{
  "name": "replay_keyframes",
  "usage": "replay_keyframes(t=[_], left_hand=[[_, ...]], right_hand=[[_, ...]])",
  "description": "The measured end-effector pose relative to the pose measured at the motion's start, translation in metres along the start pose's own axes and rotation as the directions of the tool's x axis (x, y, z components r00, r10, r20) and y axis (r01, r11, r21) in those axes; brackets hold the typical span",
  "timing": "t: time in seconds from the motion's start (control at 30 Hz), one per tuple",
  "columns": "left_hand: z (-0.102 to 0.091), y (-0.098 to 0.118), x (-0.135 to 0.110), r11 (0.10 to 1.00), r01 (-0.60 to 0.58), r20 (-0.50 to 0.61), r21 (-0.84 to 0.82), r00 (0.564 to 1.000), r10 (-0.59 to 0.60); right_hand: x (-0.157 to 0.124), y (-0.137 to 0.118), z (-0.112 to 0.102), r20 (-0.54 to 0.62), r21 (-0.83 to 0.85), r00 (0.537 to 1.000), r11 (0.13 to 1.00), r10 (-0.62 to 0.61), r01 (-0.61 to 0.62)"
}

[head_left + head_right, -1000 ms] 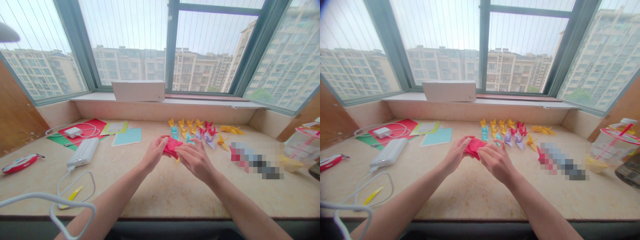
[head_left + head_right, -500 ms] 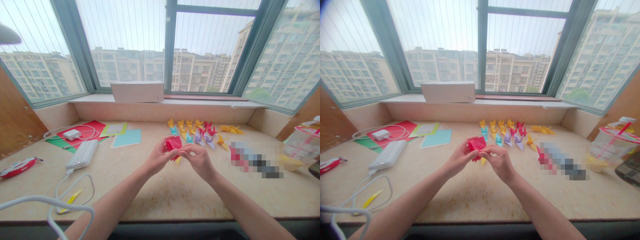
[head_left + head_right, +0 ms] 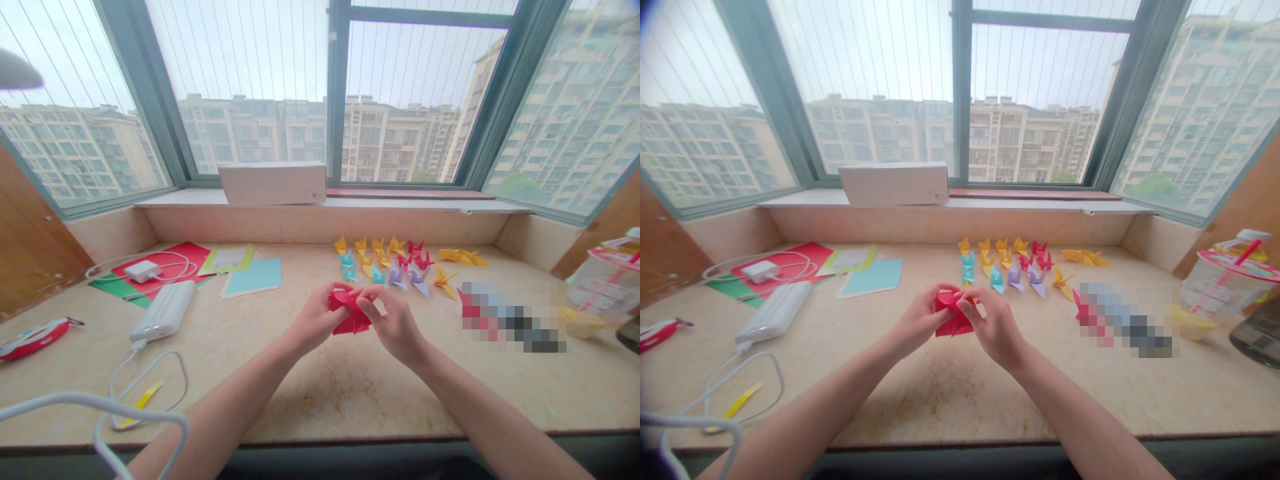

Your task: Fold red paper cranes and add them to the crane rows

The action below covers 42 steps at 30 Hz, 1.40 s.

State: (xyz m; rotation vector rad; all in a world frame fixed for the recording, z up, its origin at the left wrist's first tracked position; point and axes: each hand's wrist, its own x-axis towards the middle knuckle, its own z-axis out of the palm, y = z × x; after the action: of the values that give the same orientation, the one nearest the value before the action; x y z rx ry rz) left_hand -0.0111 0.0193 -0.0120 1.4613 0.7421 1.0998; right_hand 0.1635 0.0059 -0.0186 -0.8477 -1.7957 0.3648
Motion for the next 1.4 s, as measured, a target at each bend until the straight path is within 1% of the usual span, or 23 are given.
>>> replay_keyframes(t=[0.1, 0.13, 0.2, 0.33, 0.5, 0.63, 0.7, 0.77, 0.8, 0.87, 0.93, 1.0, 1.1, 1.2, 1.3, 1.4], left_hand=[[0.000, -0.001, 0.001, 1.000, 0.016, -0.024, -0.015, 1.000, -0.016], [0.000, 0.000, 0.001, 1.000, 0.017, -0.039, -0.013, 0.999, -0.017], [0.000, 0.001, 0.001, 1.000, 0.011, -0.077, 0.002, 0.997, -0.011], [0.002, 0.002, 0.000, 0.997, -0.011, -0.120, 0.072, 0.993, 0.020], [0.005, 0.001, -0.003, 0.969, -0.054, -0.128, 0.242, 0.988, 0.087], [0.005, 0.004, -0.005, 0.911, -0.103, -0.168, 0.400, 0.969, 0.183], [0.005, 0.005, -0.005, 0.888, -0.116, -0.203, 0.446, 0.953, 0.226], [0.004, 0.005, -0.005, 0.886, -0.115, -0.229, 0.450, 0.944, 0.239], [0.004, 0.005, -0.005, 0.891, -0.115, -0.234, 0.439, 0.943, 0.237], [0.004, 0.003, -0.004, 0.910, -0.128, -0.235, 0.394, 0.944, 0.234], [0.005, 0.003, -0.004, 0.931, -0.145, -0.221, 0.334, 0.949, 0.227], [0.007, 0.003, -0.005, 0.933, -0.151, -0.184, 0.326, 0.958, 0.219], [0.008, 0.005, -0.006, 0.899, -0.153, -0.128, 0.409, 0.966, 0.223], [0.009, 0.006, -0.007, 0.878, -0.144, -0.136, 0.457, 0.964, 0.229], [0.009, 0.005, -0.007, 0.898, -0.116, -0.128, 0.423, 0.974, 0.187], [0.011, 0.003, -0.008, 0.939, -0.090, -0.069, 0.333, 0.990, 0.119]], right_hand=[[0.000, -0.004, 0.003, 0.041, -0.085, 0.991, 0.988, -0.126, 0.129], [0.000, -0.005, 0.003, 0.047, -0.110, 0.987, 0.981, -0.153, 0.157], [0.001, -0.004, 0.003, 0.047, -0.145, 0.984, 0.973, -0.172, 0.177], [0.002, 0.001, 0.001, 0.017, -0.155, 0.989, 0.977, -0.148, 0.149], [0.002, 0.002, 0.000, -0.068, -0.154, 0.995, 0.986, -0.069, 0.058], [0.002, 0.001, 0.003, -0.103, -0.162, 0.991, 0.984, -0.087, 0.070], [0.002, 0.001, 0.005, -0.133, -0.166, 0.987, 0.984, -0.091, 0.068], [0.001, 0.003, 0.007, -0.165, -0.151, 0.985, 0.988, -0.057, 0.032], [0.001, 0.004, 0.008, -0.173, -0.123, 0.985, 0.992, -0.021, -0.001], [0.000, 0.006, 0.010, -0.164, -0.020, 0.984, 0.997, 0.070, -0.074], [-0.001, 0.008, 0.011, -0.143, 0.093, 0.979, 0.987, 0.143, -0.130], [-0.001, 0.010, 0.012, -0.143, 0.150, 0.973, 0.976, 0.182, -0.161], [-0.001, 0.011, 0.012, -0.152, 0.164, 0.963, 0.967, 0.222, -0.197], [0.000, 0.012, 0.011, -0.158, 0.200, 0.957, 0.957, 0.242, -0.209], [0.000, 0.011, 0.011, -0.147, 0.242, 0.947, 0.938, 0.287, -0.247], [0.000, 0.009, 0.010, -0.120, 0.220, 0.934, 0.926, 0.337, -0.306]])
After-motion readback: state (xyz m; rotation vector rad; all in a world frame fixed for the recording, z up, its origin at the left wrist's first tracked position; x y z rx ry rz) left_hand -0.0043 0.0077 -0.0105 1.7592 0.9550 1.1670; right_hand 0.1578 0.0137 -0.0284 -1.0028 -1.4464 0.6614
